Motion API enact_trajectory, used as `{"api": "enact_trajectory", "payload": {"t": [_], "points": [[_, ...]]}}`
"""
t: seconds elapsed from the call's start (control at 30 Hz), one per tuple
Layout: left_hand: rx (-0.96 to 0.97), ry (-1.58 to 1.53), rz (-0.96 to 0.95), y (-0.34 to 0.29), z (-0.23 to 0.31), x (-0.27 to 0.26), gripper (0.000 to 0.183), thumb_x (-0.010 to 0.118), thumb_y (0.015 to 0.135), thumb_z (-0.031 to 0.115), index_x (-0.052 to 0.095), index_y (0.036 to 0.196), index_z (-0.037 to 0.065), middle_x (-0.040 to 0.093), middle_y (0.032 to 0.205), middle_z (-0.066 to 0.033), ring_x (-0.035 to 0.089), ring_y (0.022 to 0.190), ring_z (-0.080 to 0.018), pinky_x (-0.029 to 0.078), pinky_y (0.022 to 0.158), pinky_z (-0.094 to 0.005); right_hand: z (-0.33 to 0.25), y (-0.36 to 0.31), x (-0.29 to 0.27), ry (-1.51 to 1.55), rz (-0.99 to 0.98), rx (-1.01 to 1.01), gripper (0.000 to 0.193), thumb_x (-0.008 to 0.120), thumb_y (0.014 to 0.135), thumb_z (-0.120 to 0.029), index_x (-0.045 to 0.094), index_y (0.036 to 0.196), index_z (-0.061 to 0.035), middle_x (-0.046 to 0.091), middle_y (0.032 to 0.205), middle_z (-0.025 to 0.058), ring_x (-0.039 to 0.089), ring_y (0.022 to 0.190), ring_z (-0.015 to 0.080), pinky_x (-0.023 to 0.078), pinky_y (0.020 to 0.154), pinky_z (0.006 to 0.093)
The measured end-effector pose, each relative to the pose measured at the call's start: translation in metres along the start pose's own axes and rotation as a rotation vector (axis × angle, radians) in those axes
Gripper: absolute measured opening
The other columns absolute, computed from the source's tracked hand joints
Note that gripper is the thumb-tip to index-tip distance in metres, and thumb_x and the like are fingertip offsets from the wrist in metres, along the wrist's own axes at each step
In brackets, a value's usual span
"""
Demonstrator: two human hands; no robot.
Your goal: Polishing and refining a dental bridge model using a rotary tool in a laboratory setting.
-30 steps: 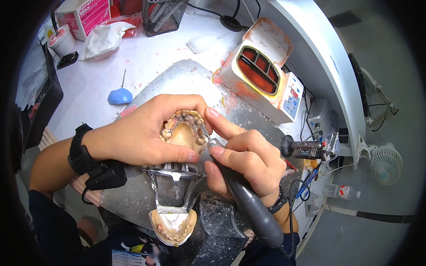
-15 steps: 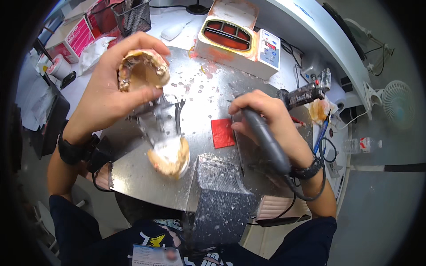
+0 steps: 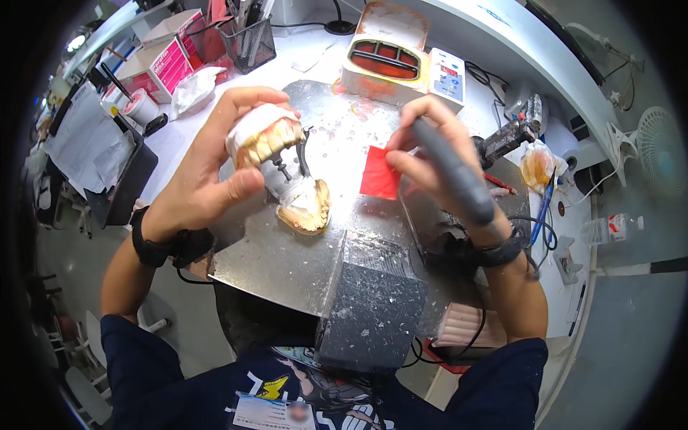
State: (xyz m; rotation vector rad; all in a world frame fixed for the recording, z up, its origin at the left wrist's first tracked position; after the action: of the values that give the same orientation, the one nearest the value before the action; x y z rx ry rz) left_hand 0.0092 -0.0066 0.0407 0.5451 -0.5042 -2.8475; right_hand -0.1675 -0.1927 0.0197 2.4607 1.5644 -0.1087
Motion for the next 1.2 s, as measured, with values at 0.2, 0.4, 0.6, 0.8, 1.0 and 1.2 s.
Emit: {"api": "enact_trajectory", "payload": {"t": [0.2, 0.4, 0.6, 0.8, 1.0, 1.2], "points": [[0.233, 0.398, -0.247, -0.001, 0.015, 0.022, 0.07, 0.082, 0.079, 0.023, 0.046, 0.136, 0.004, 0.048, 0.127, -0.0166, 0.047, 0.123, -0.0323, 0.037, 0.108, -0.0406, 0.01, -0.004, 0.017, 0.118, -0.035, 0.067, 0.032, 0.071, 0.087, 0.001, 0.047, 0.107, -0.0093, 0.065, 0.086, 0.0033, 0.064, 0.076, 0.0071, 0.051, 0.056, 0.02], [0.287, 0.514, -0.284, 0.003, 0.016, 0.044, 0.067, 0.084, 0.073, 0.022, 0.054, 0.132, 0.012, 0.048, 0.127, -0.0177, 0.048, 0.119, -0.0376, 0.039, 0.104, -0.0473, 0.018, -0.001, 0.035, 0.095, -0.092, 0.083, 0.032, 0.074, 0.087, -0.002, 0.051, 0.109, -0.0093, 0.066, 0.086, 0.0033, 0.063, 0.074, 0.0066, 0.051, 0.058, 0.02], [0.308, 0.641, -0.403, 0.007, 0.01, 0.055, 0.071, 0.089, 0.062, 0.018, 0.062, 0.127, 0.02, 0.052, 0.125, -0.0117, 0.05, 0.119, -0.0353, 0.035, 0.111, -0.0577, 0.027, -0.006, 0.032, 0.168, -0.117, 0.204, 0.03, 0.073, 0.086, 0.001, 0.054, 0.107, -0.0082, 0.066, 0.084, 0.0, 0.063, 0.075, 0.0057, 0.05, 0.063, 0.0198], [0.34, 0.664, -0.43, 0.008, 0.01, 0.056, 0.066, 0.09, 0.06, 0.018, 0.068, 0.121, 0.02, 0.055, 0.124, -0.0104, 0.052, 0.12, -0.0345, 0.03, 0.114, -0.0617, 0.024, -0.006, 0.035, 0.106, -0.239, 0.142, 0.032, 0.073, 0.084, 0.002, 0.055, 0.108, -0.008, 0.065, 0.082, -0.0016, 0.061, 0.073, 0.0044, 0.05, 0.063, 0.0194], [0.314, 0.535, -0.355, 0.009, 0.011, 0.055, 0.067, 0.091, 0.059, 0.023, 0.069, 0.122, 0.021, 0.057, 0.122, -0.0087, 0.055, 0.118, -0.0311, 0.03, 0.114, -0.0604, 0.018, -0.009, 0.032, 0.081, -0.261, 0.152, 0.032, 0.074, 0.084, 0.002, 0.056, 0.109, -0.0072, 0.063, 0.084, -0.0011, 0.061, 0.078, 0.0049, 0.051, 0.066, 0.0199], [0.353, 0.588, -0.337, 0.008, 0.012, 0.057, 0.068, 0.091, 0.056, 0.025, 0.069, 0.12, 0.025, 0.058, 0.121, -0.0048, 0.057, 0.114, -0.0256, 0.029, 0.114, -0.0633, 0.017, -0.009, 0.032, 0.101, -0.279, 0.139, 0.032, 0.073, 0.083, 0.002, 0.056, 0.109, -0.0065, 0.063, 0.086, -0.0008, 0.061, 0.08, 0.0055, 0.051, 0.071, 0.0199]]}}
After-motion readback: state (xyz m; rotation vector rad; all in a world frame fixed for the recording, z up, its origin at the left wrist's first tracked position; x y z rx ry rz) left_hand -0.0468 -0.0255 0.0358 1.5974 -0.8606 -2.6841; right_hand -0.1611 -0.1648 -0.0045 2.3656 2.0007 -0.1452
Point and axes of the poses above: each hand's wrist, its own y-axis towards the middle knuckle, its own x-axis out of the palm, z = x × y, the point moved 5 cm from there along y, towards the middle knuckle
